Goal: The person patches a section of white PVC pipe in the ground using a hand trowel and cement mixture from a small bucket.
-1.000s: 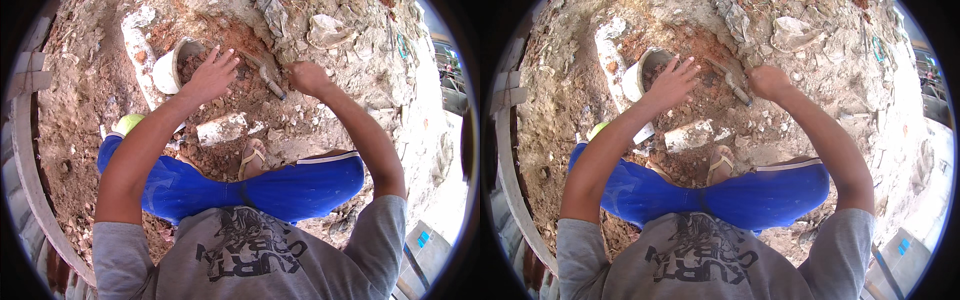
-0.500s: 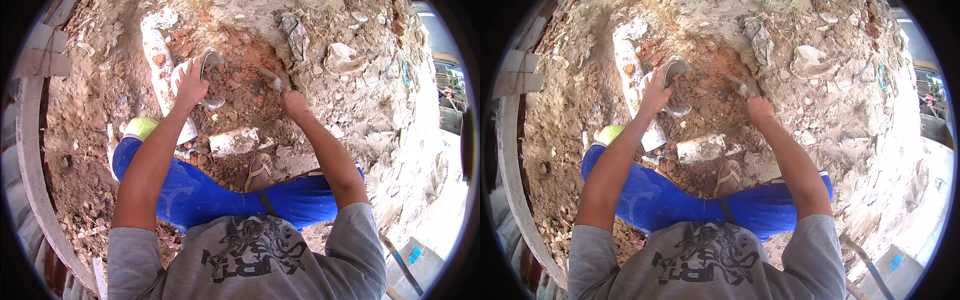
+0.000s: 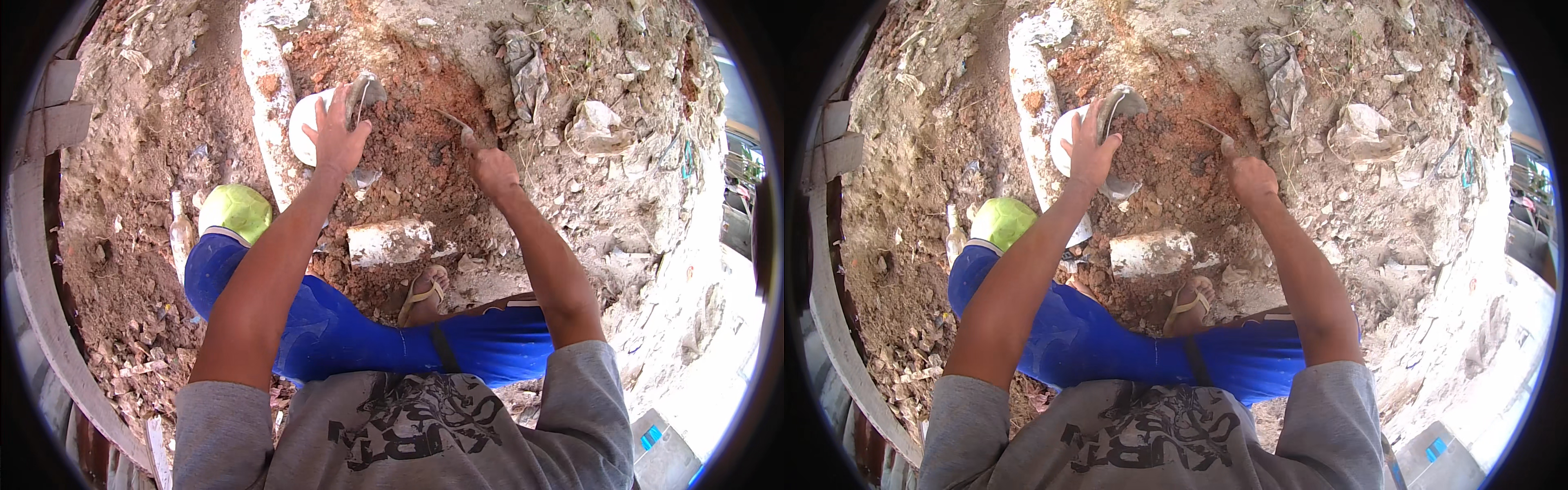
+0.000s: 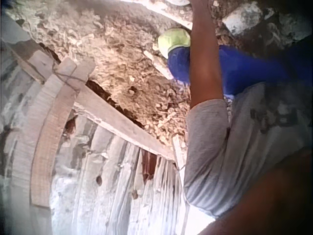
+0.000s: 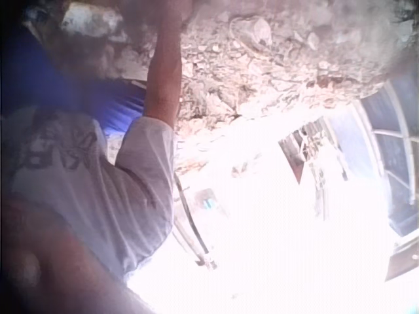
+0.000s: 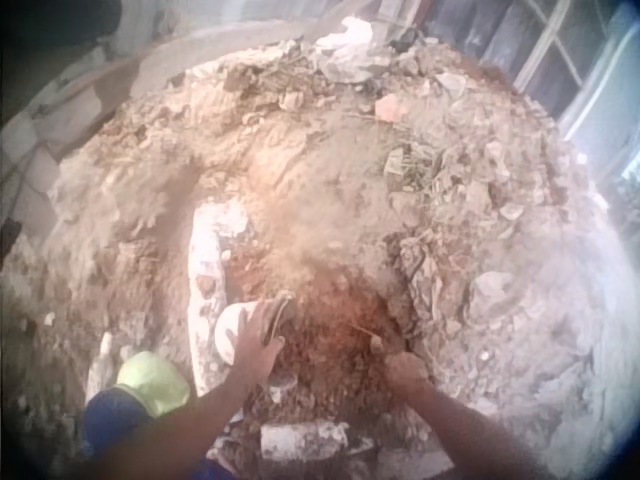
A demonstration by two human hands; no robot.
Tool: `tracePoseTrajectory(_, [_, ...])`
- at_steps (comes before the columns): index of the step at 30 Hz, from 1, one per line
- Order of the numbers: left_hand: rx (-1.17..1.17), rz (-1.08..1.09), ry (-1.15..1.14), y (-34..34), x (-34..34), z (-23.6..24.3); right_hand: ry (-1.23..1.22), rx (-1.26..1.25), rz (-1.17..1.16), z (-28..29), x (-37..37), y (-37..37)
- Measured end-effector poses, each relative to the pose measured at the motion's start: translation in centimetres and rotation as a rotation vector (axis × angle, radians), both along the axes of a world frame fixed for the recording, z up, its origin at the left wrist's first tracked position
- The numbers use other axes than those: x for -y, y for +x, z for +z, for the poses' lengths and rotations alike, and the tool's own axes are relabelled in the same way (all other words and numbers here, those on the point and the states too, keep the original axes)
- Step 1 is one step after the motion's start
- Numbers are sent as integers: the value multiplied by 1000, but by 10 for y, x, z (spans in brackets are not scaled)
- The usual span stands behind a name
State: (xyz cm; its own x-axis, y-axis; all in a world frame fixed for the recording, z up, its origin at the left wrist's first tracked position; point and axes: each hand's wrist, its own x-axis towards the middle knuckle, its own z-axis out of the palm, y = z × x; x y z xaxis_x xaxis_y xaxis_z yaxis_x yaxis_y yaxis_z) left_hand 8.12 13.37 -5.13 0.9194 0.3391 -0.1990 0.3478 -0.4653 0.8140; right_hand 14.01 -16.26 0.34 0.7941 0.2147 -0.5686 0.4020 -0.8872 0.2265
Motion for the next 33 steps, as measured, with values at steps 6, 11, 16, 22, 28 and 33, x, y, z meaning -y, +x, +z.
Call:
tracePoseTrajectory(6, [16,-50,49,-4,7,-11,504,-385,-733,-10,15,-4])
tracePoseTrajectory(11, [7,-24,68,-2,5,-17,534,-73,-429,11,-34,-71])
tracePoseTrajectory(16, [45,-21,53,-4,6,-17,403,67,-159,103,-38,-73])
tracePoseTrajectory(22, [34,-20,75,-2,8,-10,40,58,-263,89,-17,-60])
tracePoseTrajectory(28, [48,-29,80,1,12,-16,171,45,-402,12,17,-61])
tracePoseTrajectory(33, [69,-21,56,-4,3,-15,161,-5,-170,90,5,-69])
